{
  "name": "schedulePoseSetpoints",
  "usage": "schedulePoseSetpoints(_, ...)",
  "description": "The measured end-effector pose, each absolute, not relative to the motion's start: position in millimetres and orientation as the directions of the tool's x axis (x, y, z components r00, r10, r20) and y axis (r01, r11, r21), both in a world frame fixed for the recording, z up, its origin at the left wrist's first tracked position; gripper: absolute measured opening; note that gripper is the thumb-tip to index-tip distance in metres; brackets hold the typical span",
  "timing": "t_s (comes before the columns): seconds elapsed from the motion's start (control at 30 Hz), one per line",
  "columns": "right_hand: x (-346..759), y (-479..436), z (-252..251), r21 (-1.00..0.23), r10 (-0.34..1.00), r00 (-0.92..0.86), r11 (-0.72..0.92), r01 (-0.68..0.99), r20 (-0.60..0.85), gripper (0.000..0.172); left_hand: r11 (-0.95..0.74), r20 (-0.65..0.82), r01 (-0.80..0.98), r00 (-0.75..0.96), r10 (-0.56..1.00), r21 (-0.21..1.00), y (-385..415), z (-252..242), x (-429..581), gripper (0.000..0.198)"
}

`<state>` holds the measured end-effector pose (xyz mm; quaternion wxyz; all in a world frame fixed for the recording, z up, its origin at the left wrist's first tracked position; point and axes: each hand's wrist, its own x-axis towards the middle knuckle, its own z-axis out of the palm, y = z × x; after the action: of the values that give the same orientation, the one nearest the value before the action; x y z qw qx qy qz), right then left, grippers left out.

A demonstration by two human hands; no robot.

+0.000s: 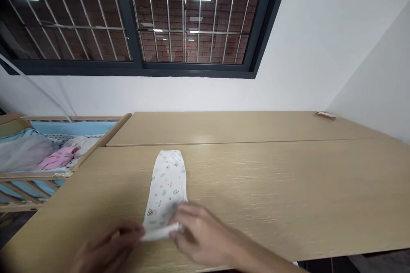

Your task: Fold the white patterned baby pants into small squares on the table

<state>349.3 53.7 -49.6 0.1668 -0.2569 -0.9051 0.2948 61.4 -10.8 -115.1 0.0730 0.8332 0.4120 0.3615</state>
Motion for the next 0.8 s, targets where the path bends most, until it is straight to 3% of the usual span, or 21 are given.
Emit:
schedulePoseSetpoints(0.1,339.9,102.1,-26.8,-0.647,0.638,-0.735,0.665,0.374,0.231,0.022,-0.548,0.493,0.678,0.303,0.816,0.49,39.5,-79.0,62.9,0.025)
schedulePoseSetpoints(0.13,335.0,122.3,-26.5,-0.647,0.653,-0.708,0.668,0.369,0.27,0.023,-0.552,0.545,0.685,0.264,0.796,0.475,60.4,-68.6,63.9,0.025)
schedulePoseSetpoints(0.2,323.7,165.1,-35.2,-0.645,0.687,-0.641,0.668,0.372,0.342,0.022,-0.465,0.506,0.733,0.191,0.841,0.496,103.1,-53.6,66.4,0.028)
schedulePoseSetpoints(0.37,297.9,253.4,-83.3,-0.738,0.841,-0.472,0.492,0.463,0.265,0.021,-0.305,0.3,0.796,0.164,0.94,0.523,184.6,-57.3,74.2,0.03)
schedulePoseSetpoints(0.47,288.2,277.4,-109.1,-0.734,0.877,-0.444,0.422,0.532,0.183,0.013,-0.27,0.249,0.822,0.162,0.955,0.501,208.0,-72.9,78.8,0.028)
schedulePoseSetpoints(0.57,284.9,282.3,-120.1,-0.714,0.882,-0.445,0.412,0.566,0.156,0.012,-0.236,0.246,0.859,0.134,0.96,0.454,210.4,-82.6,84.1,0.028)
schedulePoseSetpoints(0.67,287.3,270.2,-111.8,-0.654,0.858,-0.457,0.488,0.578,0.236,0.023,-0.221,0.295,0.894,0.106,0.95,0.389,183.6,-89.8,96.5,0.033)
schedulePoseSetpoints(0.73,288.9,251.6,-98.7,-0.556,0.779,-0.545,0.614,0.561,0.31,0.035,-0.256,0.329,0.912,0.146,0.933,0.321,149.4,-99.6,110.4,0.037)
schedulePoseSetpoints(0.8,287.9,226.1,-85.6,-0.452,0.642,-0.697,0.75,0.483,0.319,0.046,-0.359,0.386,0.922,0.282,0.878,0.142,109.5,-115.3,126.2,0.042)
